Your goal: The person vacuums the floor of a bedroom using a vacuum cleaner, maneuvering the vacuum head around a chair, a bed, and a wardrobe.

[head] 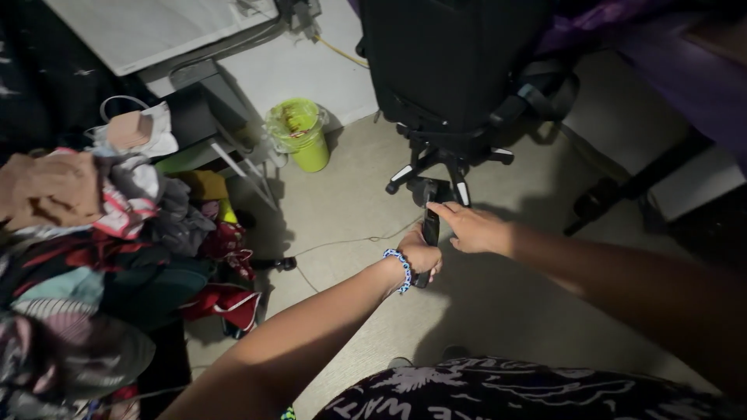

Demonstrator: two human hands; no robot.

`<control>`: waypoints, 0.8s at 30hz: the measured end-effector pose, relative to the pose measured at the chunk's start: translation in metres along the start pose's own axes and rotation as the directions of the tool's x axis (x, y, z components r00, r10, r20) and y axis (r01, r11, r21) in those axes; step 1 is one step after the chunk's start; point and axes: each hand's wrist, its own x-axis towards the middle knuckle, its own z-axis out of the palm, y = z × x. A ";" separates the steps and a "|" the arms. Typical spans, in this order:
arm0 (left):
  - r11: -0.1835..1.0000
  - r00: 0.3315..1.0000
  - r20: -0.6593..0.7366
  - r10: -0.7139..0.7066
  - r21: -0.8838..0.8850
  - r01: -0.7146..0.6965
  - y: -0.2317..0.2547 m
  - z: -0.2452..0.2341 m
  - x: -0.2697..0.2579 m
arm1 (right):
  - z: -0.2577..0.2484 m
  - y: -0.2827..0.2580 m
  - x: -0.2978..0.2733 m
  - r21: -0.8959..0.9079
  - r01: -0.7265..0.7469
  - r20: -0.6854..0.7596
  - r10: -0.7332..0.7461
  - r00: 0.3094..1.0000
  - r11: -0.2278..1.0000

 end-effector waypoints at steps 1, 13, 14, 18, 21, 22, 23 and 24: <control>1.000 1.000 0.004 -0.012 0.008 0.012 0.003 -0.007 -0.014 | 0.000 -0.003 0.003 0.007 0.036 -0.007 -0.036 0.999 0.999; 0.998 0.955 0.294 0.033 -0.056 -0.017 -0.014 -0.089 -0.149 | 0.002 -0.086 0.019 0.170 0.374 0.168 -0.400 0.901 0.912; 0.999 0.948 0.317 0.019 -0.034 -0.009 -0.016 -0.100 -0.161 | 0.001 -0.099 0.016 0.151 0.404 0.167 -0.426 0.889 0.902; 0.999 0.906 0.420 -0.054 0.027 0.047 -0.020 -0.137 -0.200 | 0.006 -0.142 0.005 0.147 0.452 0.195 -0.474 0.859 0.880; 0.998 0.850 0.524 -0.057 0.046 0.038 -0.020 -0.155 -0.208 | 0.013 -0.151 0.001 0.208 0.434 0.218 -0.474 0.853 0.876; 0.998 0.825 0.562 -0.051 0.053 0.025 -0.021 -0.159 -0.207 | 0.017 -0.152 0.002 0.232 0.427 0.223 -0.475 0.852 0.874; 0.998 0.809 0.586 -0.046 0.053 0.018 -0.022 -0.160 -0.202 | 0.020 -0.148 0.002 0.227 0.411 0.231 -0.459 0.858 0.883; 0.999 0.792 0.609 -0.041 0.053 0.011 -0.023 -0.161 -0.196 | 0.023 -0.144 0.004 0.222 0.396 0.239 -0.444 0.864 0.891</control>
